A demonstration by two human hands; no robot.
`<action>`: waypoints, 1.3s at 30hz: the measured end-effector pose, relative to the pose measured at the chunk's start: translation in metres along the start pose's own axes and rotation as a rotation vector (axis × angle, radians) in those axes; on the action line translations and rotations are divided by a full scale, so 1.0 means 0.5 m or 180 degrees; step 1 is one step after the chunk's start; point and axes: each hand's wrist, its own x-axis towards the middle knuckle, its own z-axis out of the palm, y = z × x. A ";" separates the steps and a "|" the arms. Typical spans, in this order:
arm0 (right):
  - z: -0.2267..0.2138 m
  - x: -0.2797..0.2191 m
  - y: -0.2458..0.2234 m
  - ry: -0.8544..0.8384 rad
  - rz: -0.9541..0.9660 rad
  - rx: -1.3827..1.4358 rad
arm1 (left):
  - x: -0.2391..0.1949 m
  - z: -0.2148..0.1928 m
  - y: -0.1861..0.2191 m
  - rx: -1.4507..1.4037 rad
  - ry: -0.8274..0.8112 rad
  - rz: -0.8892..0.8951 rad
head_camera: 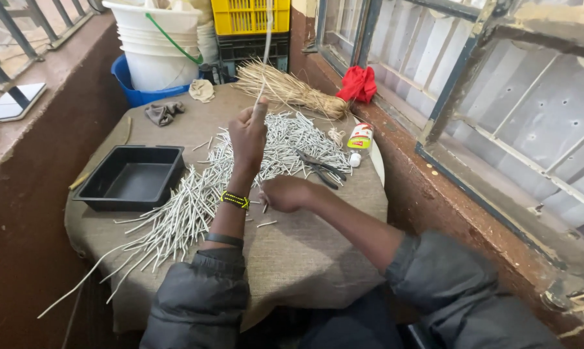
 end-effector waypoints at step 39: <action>0.067 -0.022 -0.006 0.2008 0.0207 0.1415 | 0.031 -0.011 0.024 -0.0649 -0.0036 -0.0081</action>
